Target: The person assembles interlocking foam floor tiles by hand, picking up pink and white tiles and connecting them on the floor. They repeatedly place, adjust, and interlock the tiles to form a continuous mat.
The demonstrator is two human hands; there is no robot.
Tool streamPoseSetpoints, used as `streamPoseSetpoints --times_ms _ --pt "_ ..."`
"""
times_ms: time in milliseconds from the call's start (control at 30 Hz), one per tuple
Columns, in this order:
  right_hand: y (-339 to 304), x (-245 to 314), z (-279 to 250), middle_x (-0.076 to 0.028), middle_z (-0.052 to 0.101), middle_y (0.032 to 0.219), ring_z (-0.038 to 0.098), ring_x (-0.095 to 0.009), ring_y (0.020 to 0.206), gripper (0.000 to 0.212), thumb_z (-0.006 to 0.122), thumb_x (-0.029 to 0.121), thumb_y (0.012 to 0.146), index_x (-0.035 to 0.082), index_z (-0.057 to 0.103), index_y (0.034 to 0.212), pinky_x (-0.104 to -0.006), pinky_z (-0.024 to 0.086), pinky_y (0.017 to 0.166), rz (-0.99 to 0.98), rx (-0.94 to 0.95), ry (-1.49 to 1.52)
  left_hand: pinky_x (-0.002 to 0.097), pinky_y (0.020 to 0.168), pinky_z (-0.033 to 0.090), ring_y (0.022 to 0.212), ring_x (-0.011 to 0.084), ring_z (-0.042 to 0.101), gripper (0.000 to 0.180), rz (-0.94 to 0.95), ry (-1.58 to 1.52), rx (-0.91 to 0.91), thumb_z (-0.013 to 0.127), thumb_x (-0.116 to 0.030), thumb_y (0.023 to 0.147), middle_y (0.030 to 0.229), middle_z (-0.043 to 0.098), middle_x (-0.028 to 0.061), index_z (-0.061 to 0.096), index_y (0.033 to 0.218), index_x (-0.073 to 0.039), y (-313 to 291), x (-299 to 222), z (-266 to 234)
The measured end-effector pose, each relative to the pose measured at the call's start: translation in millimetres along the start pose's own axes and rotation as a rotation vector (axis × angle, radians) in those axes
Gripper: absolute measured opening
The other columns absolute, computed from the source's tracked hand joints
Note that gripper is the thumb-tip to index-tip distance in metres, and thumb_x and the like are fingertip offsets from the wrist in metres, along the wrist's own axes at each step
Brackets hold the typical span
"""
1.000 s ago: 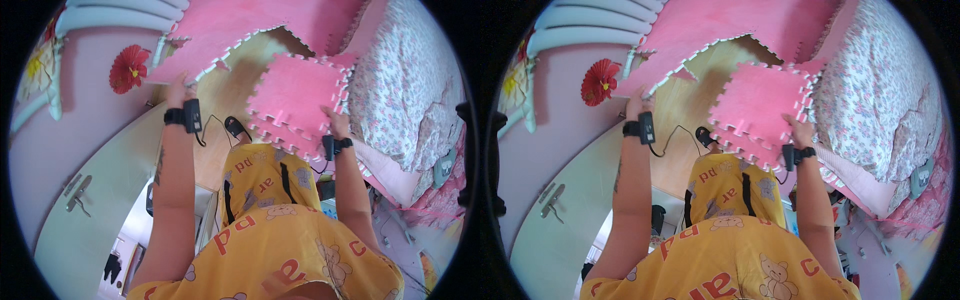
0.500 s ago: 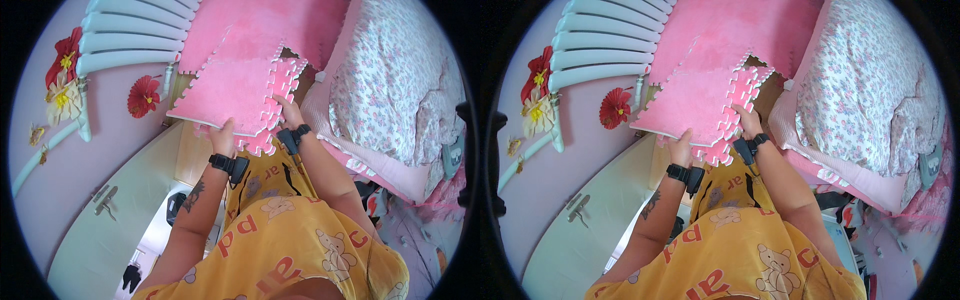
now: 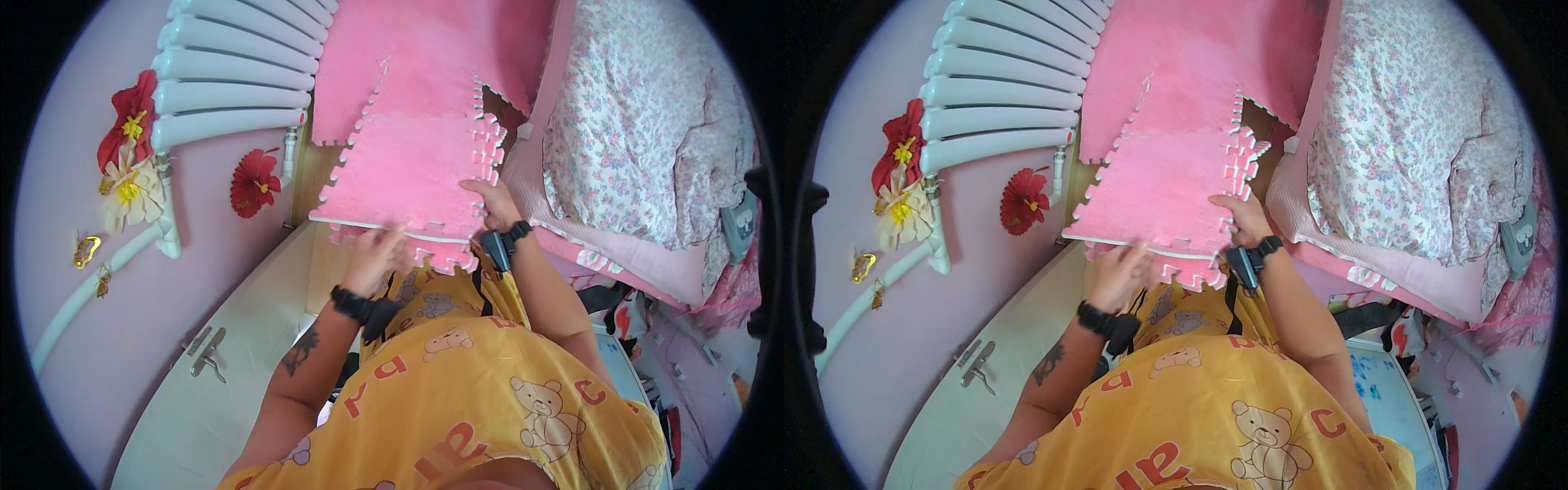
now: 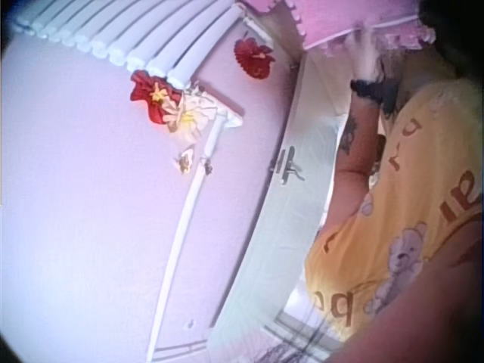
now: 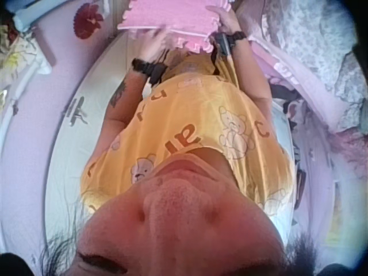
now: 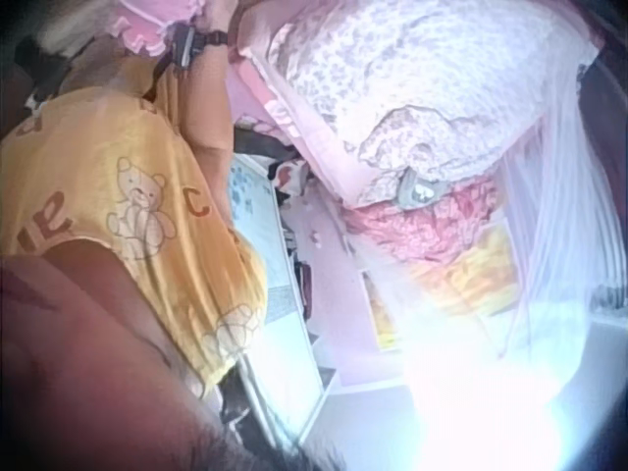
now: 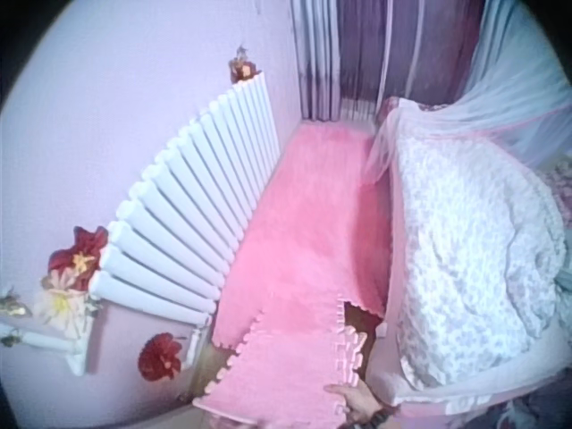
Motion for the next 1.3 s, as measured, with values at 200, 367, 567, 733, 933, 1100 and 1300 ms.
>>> streamPoseSetpoints --times_ms 200,367,567,733,933,1100,1300 --pt "-29.6 34.8 -21.1 0.001 0.060 0.091 0.053 -0.006 0.063 0.042 0.073 0.012 0.076 0.011 0.053 0.112 -0.0207 0.035 0.042 0.051 0.104 -0.093 0.0221 0.058 0.042 0.060 0.0075 0.053 0.033 0.340 0.403 -0.370 0.057 -0.033 0.093 0.064 0.055 -0.0010 0.060 0.076 -0.005 27.4 -86.9 -139.7" --pt "-53.8 44.4 -32.8 0.002 0.059 0.087 0.052 -0.005 0.056 0.040 0.073 0.009 0.076 0.011 0.052 0.109 -0.0188 0.033 0.036 0.067 0.017 -0.096 0.0339 0.088 0.045 0.110 0.0215 0.053 0.076 0.067 0.459 0.046 0.057 -0.060 0.084 0.118 0.058 0.0148 0.050 0.127 0.003 192.1 -70.1 -121.1" --pt "-62.2 37.5 -37.3 -0.004 0.060 0.103 0.060 -0.010 0.077 0.064 0.070 -0.004 0.075 0.008 0.040 0.131 -0.0222 0.049 0.054 -0.002 0.012 -0.068 0.0377 0.086 0.049 0.105 0.0236 0.056 0.091 -0.225 0.526 0.413 0.057 -0.066 0.080 0.133 0.048 0.0186 0.038 0.139 -0.001 329.8 -42.2 -14.1" --pt "-76.8 30.3 -43.8 -0.006 0.060 0.108 0.060 -0.014 0.092 0.066 0.070 -0.004 0.075 0.006 0.039 0.133 -0.0285 0.052 0.076 0.012 -0.029 0.001 0.0321 0.061 0.049 0.075 0.0169 0.058 0.073 -0.055 0.615 0.205 0.074 -0.047 0.075 0.107 0.061 0.0173 0.055 0.121 0.007 364.2 -68.5 16.8" --pt "-89.8 32.1 -36.3 -0.003 0.059 0.108 0.059 -0.012 0.093 0.064 0.072 -0.003 0.073 0.005 0.044 0.130 -0.0258 0.050 0.078 0.032 -0.099 -0.091 0.0354 0.055 0.048 0.066 0.0193 0.058 0.043 0.148 0.684 0.198 0.081 -0.028 0.071 0.083 0.062 0.0126 0.067 0.095 0.004 400.3 -108.4 37.3" --pt "-128.6 33.3 -39.8 -0.002 0.059 0.112 0.059 -0.013 0.097 0.062 0.072 -0.002 0.072 0.005 0.048 0.128 -0.0282 0.048 0.083 -0.012 -0.078 -0.050 0.0371 0.056 0.050 0.070 0.0232 0.063 0.030 0.267 0.788 0.022 0.074 -0.020 0.077 0.081 0.064 0.0115 0.066 0.092 0.004 413.8 -152.4 20.7" --pt "-182.7 52.5 -115.9 -0.005 0.062 0.106 0.060 -0.016 0.097 0.050 0.068 -0.001 0.074 0.000 0.052 0.121 -0.0308 0.049 0.085 -0.144 -0.362 0.063 0.0331 0.043 0.045 0.054 0.0224 0.059 0.024 -0.012 0.242 0.391 0.067 -0.014 0.082 0.075 0.064 0.0122 0.061 0.098 0.004 395.2 -151.3 68.7"
Point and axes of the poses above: each hand's wrist, its own y-axis towards the middle knuckle, its own z-axis out of the palm, x = y × z, the point moved 9 cm from there along y, towards the middle knuckle
